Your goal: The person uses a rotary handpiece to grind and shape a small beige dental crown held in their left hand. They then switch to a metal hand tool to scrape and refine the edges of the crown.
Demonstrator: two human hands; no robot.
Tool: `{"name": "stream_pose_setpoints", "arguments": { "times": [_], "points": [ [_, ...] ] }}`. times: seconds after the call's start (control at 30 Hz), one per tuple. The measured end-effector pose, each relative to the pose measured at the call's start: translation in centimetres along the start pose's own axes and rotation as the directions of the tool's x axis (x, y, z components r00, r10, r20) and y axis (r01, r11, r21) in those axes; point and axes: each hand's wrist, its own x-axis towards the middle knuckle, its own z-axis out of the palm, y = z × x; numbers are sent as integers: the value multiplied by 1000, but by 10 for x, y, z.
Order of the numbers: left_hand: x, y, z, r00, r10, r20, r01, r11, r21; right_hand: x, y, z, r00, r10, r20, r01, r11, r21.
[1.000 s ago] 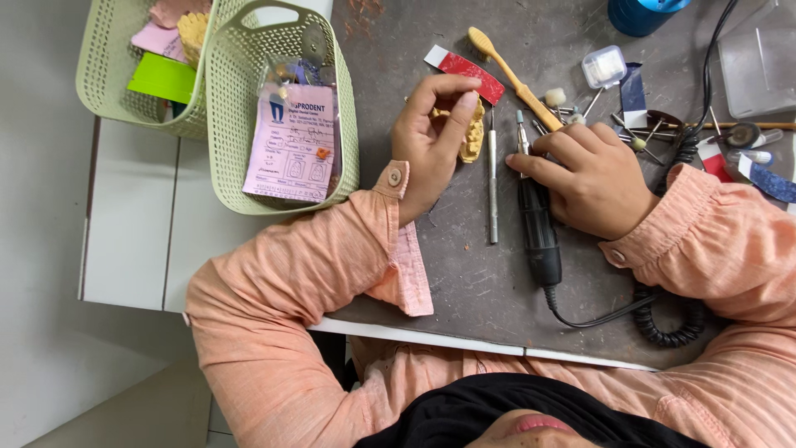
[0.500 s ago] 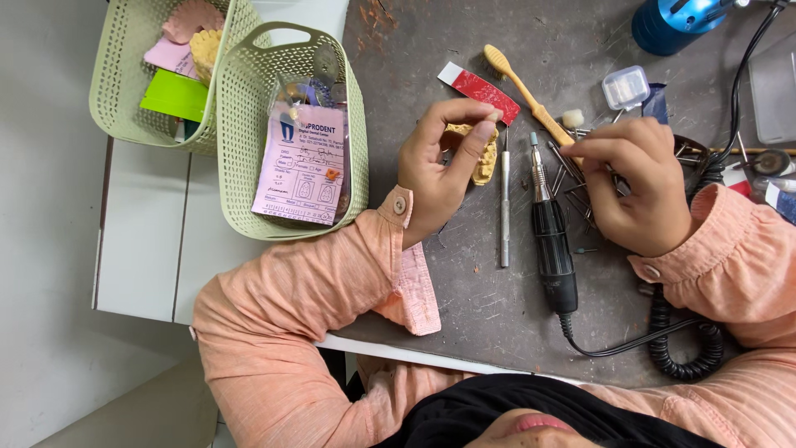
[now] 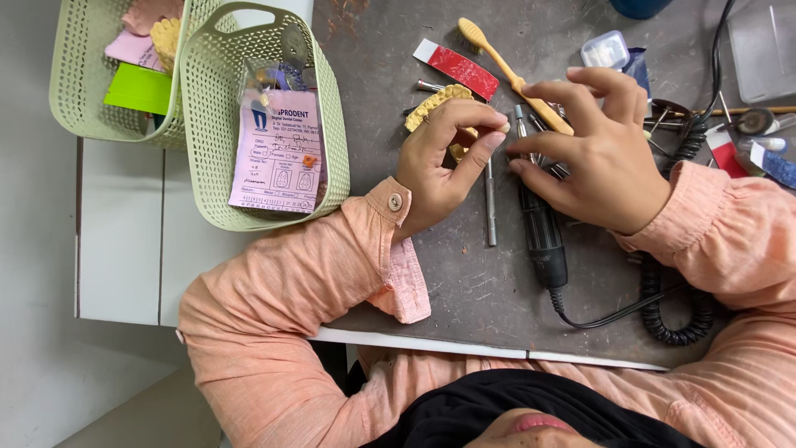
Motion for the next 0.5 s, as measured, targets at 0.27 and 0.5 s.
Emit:
{"name": "stream_pose_setpoints", "arguments": {
  "times": [0.27,0.5],
  "points": [
    [0,2,0,1000,10,5,-11,998,57,12,-27,-21,994,-73,78,95,932,-351],
    [1,1,2,999,22,-26,-22,1000,5,16,-25,-9,992,-61,111,90,958,-271]
  ]
}}
